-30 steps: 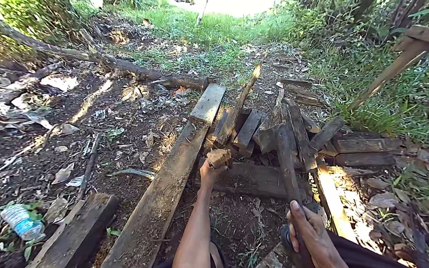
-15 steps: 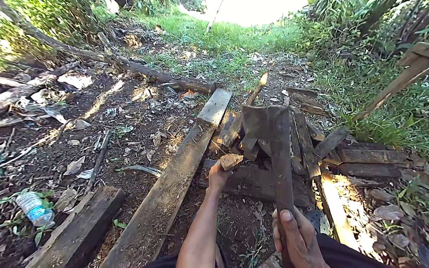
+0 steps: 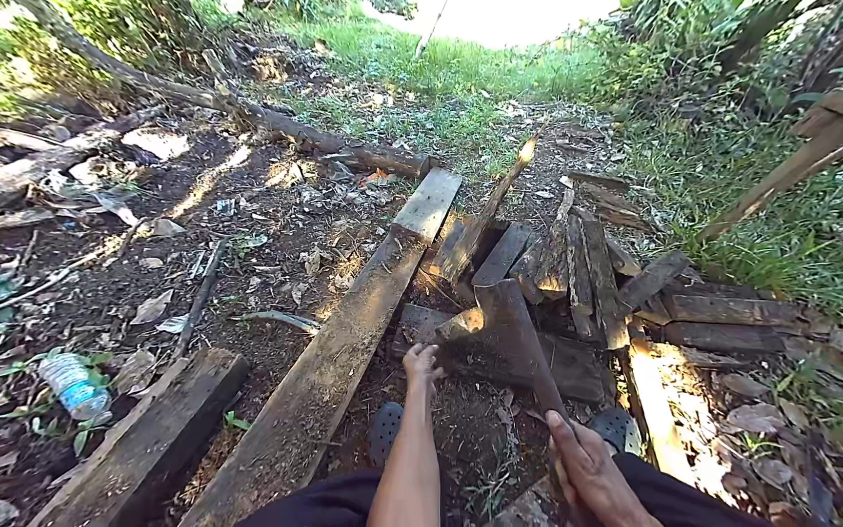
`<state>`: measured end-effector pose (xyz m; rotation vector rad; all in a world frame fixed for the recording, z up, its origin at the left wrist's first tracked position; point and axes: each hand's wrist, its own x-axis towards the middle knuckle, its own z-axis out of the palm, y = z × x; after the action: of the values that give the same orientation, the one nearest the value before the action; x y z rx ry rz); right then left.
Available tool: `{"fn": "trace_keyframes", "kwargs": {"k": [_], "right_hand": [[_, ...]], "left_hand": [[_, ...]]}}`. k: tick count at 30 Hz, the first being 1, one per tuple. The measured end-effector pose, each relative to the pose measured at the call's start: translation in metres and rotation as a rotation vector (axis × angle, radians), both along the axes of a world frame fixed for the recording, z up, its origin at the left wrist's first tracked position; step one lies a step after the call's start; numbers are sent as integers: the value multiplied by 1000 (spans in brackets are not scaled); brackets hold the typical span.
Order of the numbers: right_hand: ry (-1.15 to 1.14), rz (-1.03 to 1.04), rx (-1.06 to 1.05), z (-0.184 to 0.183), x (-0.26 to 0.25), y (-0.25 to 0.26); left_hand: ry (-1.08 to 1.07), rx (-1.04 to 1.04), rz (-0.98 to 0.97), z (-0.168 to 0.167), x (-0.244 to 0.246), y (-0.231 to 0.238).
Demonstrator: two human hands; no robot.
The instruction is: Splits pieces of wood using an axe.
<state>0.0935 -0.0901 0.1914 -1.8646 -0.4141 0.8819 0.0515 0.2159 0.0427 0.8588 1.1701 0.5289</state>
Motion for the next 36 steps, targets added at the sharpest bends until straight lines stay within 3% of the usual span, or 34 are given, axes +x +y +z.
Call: {"fn": "trace_keyframes", "kwargs": {"k": [1, 3, 7, 10, 12, 16, 20, 25, 31, 36], "right_hand": [[7, 7, -6, 1, 3, -7], [29, 11, 0, 3, 5, -17], [83, 1, 25, 1, 4, -30], [103, 0, 75, 2, -2, -38], [68, -2, 144, 4, -4, -42], [-2, -40, 289, 15, -4, -45], [224, -90, 344, 13, 11, -47], [410, -109, 407, 3, 21, -45], [384, -130, 465, 3, 16, -41], [205, -183, 434, 16, -3, -27]], "left_hand": [[-61, -217, 91, -1, -1, -6], [-138, -430, 81, -2, 1, -15], [-244, -507, -50, 17, 27, -23], [-304, -526, -9, 21, 51, -17], [-255, -512, 51, 7, 61, -17], [-101, -348, 8, -12, 50, -20], [-97, -43, -185, -11, 34, -17], [-123, 236, -280, 30, 38, 5], [-404, 459, -331, 64, 46, 29], [-109, 792, -403, 32, 43, 41]]}}
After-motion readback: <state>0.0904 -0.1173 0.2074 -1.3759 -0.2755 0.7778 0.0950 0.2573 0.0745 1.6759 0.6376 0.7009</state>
